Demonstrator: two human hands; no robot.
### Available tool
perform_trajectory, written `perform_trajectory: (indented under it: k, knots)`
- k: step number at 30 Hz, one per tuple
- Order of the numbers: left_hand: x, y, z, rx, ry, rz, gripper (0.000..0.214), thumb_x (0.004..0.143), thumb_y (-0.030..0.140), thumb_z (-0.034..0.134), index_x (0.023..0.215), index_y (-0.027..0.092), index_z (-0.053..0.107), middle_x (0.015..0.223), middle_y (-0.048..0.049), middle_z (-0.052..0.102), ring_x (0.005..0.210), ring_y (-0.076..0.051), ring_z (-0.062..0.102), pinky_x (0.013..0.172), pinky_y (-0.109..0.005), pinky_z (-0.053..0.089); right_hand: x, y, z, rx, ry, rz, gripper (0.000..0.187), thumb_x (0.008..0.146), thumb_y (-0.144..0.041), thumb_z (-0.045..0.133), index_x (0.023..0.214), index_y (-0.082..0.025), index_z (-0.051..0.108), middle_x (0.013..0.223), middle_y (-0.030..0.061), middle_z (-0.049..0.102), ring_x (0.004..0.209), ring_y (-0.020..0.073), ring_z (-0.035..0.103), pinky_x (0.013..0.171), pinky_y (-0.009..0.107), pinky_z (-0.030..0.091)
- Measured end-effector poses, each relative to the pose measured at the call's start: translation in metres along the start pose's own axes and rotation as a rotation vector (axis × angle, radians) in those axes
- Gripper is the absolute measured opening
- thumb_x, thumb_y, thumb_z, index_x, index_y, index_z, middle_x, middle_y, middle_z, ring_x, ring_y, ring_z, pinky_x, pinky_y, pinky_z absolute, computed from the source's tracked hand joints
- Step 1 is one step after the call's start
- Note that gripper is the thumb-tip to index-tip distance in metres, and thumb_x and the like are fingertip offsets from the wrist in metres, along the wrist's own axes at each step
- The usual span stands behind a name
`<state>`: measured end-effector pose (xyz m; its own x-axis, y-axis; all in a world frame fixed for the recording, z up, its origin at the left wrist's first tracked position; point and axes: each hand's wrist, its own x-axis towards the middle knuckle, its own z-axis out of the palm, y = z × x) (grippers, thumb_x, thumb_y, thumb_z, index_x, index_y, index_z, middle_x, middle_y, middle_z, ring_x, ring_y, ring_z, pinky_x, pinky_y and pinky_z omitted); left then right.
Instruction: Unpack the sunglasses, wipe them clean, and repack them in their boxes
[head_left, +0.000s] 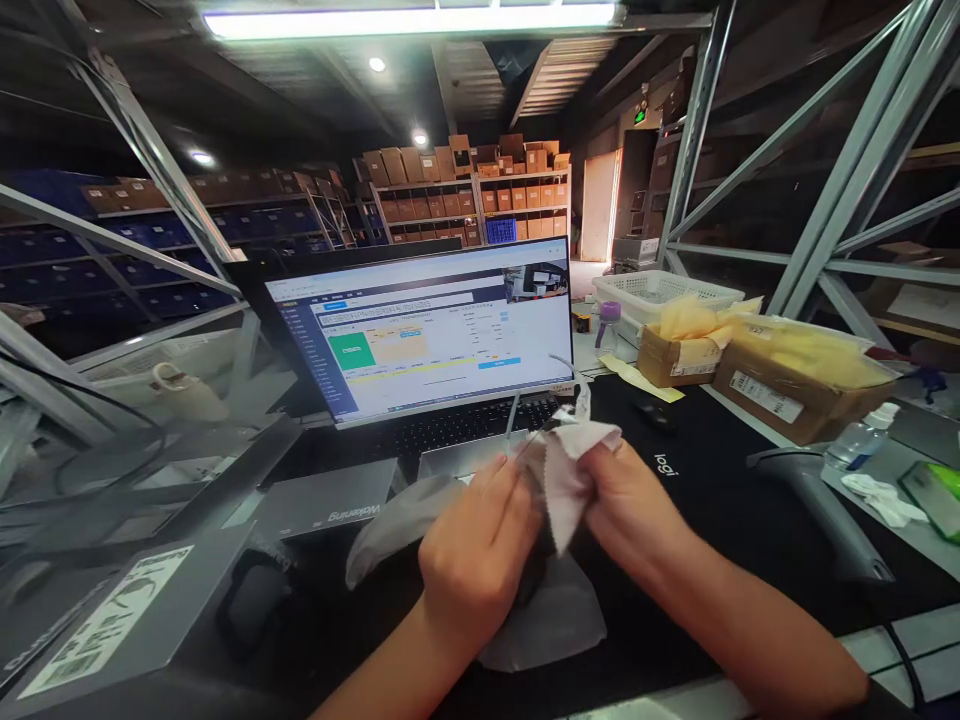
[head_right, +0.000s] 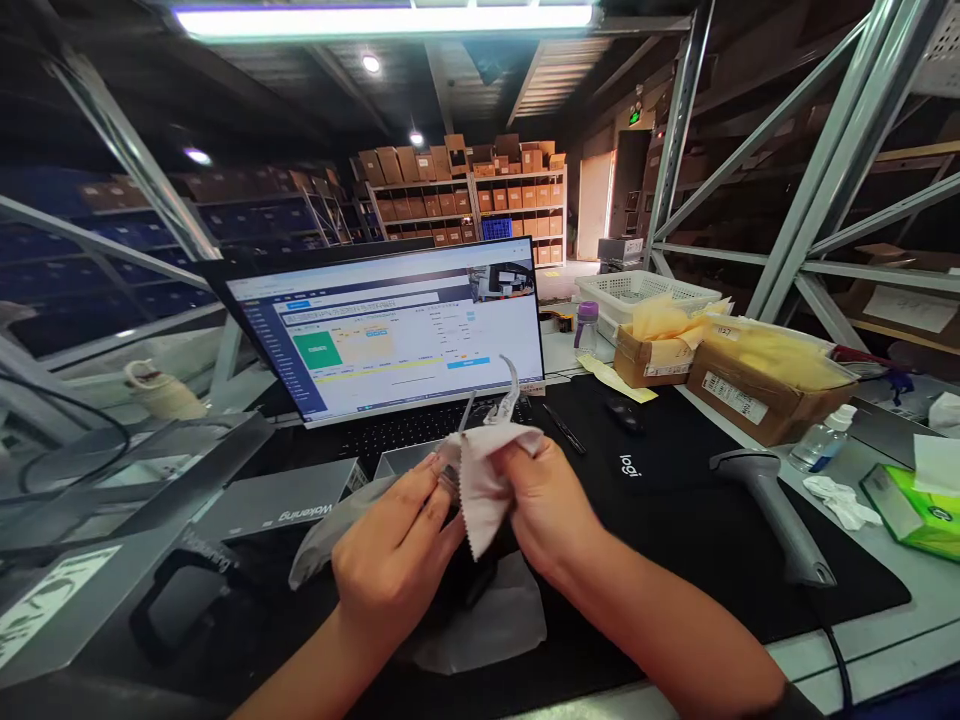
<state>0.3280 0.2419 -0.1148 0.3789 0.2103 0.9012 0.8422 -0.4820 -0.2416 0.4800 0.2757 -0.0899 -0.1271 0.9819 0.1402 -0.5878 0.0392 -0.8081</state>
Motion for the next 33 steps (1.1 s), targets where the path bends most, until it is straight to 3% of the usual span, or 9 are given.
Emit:
perform_trajectory:
  k: [3,5,8,11,14,19,26,29,33]
  knots:
    - [-0.004,-0.002,0.0,-0.02,-0.011,-0.064,0.017,0.087,0.01,0.066,0.103,0.015,0.07,0.11,-0.014,0.076,0.1,-0.026,0.074,0.078,-0.031,0.061,-0.006,0.024,0.006,-0.235,-0.01,-0.18,0.018,0.063,-0.034,0.087,0.071,-0.022,0.076,0.074,0.002,0.071,0.069,0.019,0.062,0.067,0.031,0.051]
    - [-0.005,-0.003,0.001,-0.043,-0.018,-0.096,0.014,0.087,0.011,0.065,0.099,0.016,0.07,0.108,-0.0126,0.076,0.095,-0.024,0.075,0.075,-0.03,0.061,-0.007,0.03,0.006,-0.289,-0.024,-0.214,0.017,0.06,-0.03,0.089,0.07,-0.022,0.077,0.074,0.0015,0.07,0.068,0.018,0.061,0.065,0.029,0.05]
    - [-0.002,-0.002,0.003,-0.026,0.001,-0.061,0.015,0.088,0.012,0.065,0.102,0.015,0.069,0.108,-0.0135,0.077,0.097,-0.026,0.075,0.076,-0.031,0.061,0.001,0.018,0.003,-0.097,-0.06,-0.058,0.021,0.06,-0.034,0.089,0.073,-0.022,0.078,0.072,0.0006,0.071,0.066,0.017,0.063,0.069,0.03,0.052]
    - [0.001,0.001,0.004,-0.013,-0.013,0.008,0.021,0.088,0.01,0.066,0.109,0.014,0.069,0.109,-0.0109,0.077,0.102,-0.026,0.074,0.082,-0.033,0.062,0.009,0.0,-0.001,0.133,0.013,0.09,0.029,0.058,-0.039,0.092,0.077,-0.023,0.076,0.07,-0.0002,0.073,0.067,0.0186,0.066,0.073,0.033,0.054]
    - [-0.001,0.001,0.005,0.007,-0.023,0.01,0.02,0.088,0.01,0.065,0.107,0.014,0.07,0.107,-0.0106,0.078,0.1,-0.026,0.075,0.081,-0.032,0.061,0.009,0.006,0.0,0.165,0.062,0.07,0.031,0.06,-0.042,0.091,0.08,-0.023,0.076,0.073,0.0003,0.074,0.071,0.02,0.067,0.075,0.034,0.054]
    - [-0.005,-0.003,0.006,-0.037,-0.04,-0.103,0.009,0.09,0.012,0.062,0.093,0.016,0.07,0.105,-0.0121,0.077,0.09,-0.023,0.075,0.069,-0.028,0.059,0.001,0.04,0.002,-0.147,-0.033,-0.067,0.023,0.058,-0.027,0.091,0.076,-0.021,0.078,0.079,0.0017,0.075,0.076,0.0203,0.067,0.069,0.029,0.052]
    - [-0.003,0.0,0.008,-0.019,-0.038,0.019,0.018,0.089,0.011,0.066,0.107,0.011,0.071,0.111,-0.0101,0.077,0.103,-0.025,0.074,0.085,-0.032,0.058,0.013,0.005,-0.003,0.179,0.038,0.073,0.032,0.059,-0.04,0.092,0.079,-0.021,0.077,0.074,0.0021,0.076,0.07,0.0197,0.069,0.071,0.032,0.055]
    - [-0.006,0.001,0.009,0.01,-0.036,-0.022,0.013,0.09,0.013,0.065,0.101,0.01,0.072,0.112,-0.0123,0.077,0.097,-0.026,0.075,0.076,-0.032,0.057,0.008,0.017,0.002,0.124,0.056,0.04,0.031,0.06,-0.042,0.091,0.078,-0.021,0.077,0.072,0.0019,0.076,0.068,0.0196,0.068,0.067,0.03,0.054]
    - [-0.008,-0.001,0.011,0.003,-0.073,-0.1,0.017,0.09,0.008,0.059,0.077,0.013,0.07,0.102,-0.0114,0.078,0.077,-0.023,0.075,0.056,-0.03,0.051,0.001,0.042,0.005,-0.091,0.029,-0.059,0.025,0.059,-0.032,0.092,0.075,-0.02,0.077,0.075,0.0027,0.076,0.074,0.0203,0.067,0.069,0.029,0.052]
